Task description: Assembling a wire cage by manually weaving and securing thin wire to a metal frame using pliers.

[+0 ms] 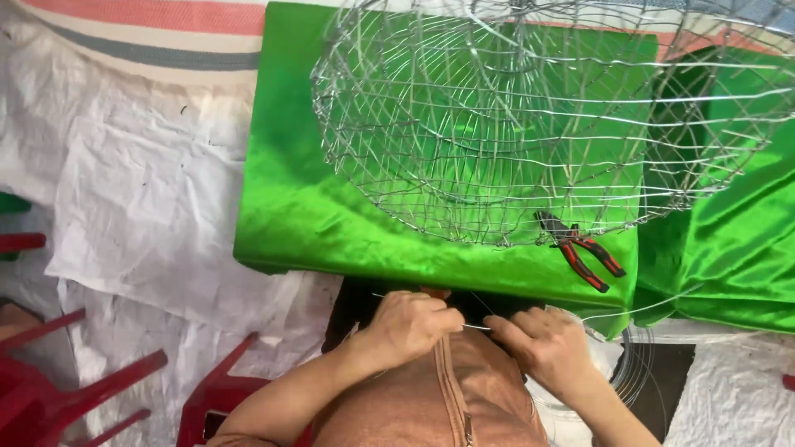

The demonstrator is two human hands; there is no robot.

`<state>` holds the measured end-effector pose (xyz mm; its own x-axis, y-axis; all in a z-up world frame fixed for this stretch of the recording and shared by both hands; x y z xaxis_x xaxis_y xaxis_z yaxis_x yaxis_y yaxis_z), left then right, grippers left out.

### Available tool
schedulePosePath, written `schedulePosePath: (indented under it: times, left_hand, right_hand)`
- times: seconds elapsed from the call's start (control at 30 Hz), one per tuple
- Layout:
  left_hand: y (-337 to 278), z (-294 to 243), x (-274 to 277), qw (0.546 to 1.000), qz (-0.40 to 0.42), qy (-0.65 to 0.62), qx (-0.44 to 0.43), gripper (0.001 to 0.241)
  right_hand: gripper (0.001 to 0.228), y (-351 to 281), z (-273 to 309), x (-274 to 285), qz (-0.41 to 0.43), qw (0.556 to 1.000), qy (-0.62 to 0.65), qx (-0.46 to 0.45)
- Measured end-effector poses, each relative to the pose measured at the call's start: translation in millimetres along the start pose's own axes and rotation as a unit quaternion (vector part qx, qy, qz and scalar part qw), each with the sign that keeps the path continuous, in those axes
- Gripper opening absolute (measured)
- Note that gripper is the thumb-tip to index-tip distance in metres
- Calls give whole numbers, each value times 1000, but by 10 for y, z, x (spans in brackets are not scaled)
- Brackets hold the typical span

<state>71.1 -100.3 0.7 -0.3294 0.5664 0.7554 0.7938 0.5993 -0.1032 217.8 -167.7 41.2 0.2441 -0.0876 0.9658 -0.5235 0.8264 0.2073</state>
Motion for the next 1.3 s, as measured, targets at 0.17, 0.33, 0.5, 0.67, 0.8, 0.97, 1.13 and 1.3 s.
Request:
schedulePosePath:
  times: [0.17,0.33,0.5,0.67,0.8,0.97,1.13,1.3]
  left_hand:
    - [13,-3,-109,998,-38,-54,3,19]
    - [71,22,-177,995,-64,-70,21,31]
    - [83,40,-117,990,-72,-120,36,23]
    - [-7,321,47,979,-117,-164,-10,44]
    - [-119,473,462,981,-168,-90,-42,25]
    - [-173,537,595,986,-143,-78,-23,13]
    - [-177,623,564,980,-101,-166,-40,10]
    - [-206,624,479,979,-66,-186,-52,9]
  right_hand:
    - [18,41,88,-174,21,998,6,-61]
    - [31,-23,83,-244,46,989,-98,-97]
    - [35,-53,-3,-193,56,988,-76,-119]
    - [14,-583,-427,-161,50,981,37,-181]
    - [15,-830,-577,-109,60,968,177,-168]
    - [16,-837,-465,31,67,978,154,-126]
    - [22,-766,-355,93,48,940,311,-132]
    - [24,-790,-380,51,64,944,297,-125]
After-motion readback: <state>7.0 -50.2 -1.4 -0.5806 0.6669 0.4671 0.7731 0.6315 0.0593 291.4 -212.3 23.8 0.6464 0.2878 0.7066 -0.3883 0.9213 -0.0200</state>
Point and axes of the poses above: each hand's wrist, its own y-axis towards the middle knuckle, its own x-axis out of the back of the hand, z = x × y, the point moved 8 cm from there along y, towards the middle knuckle, and after that the axes turned 10 degrees about x, right-handed, at the moved point
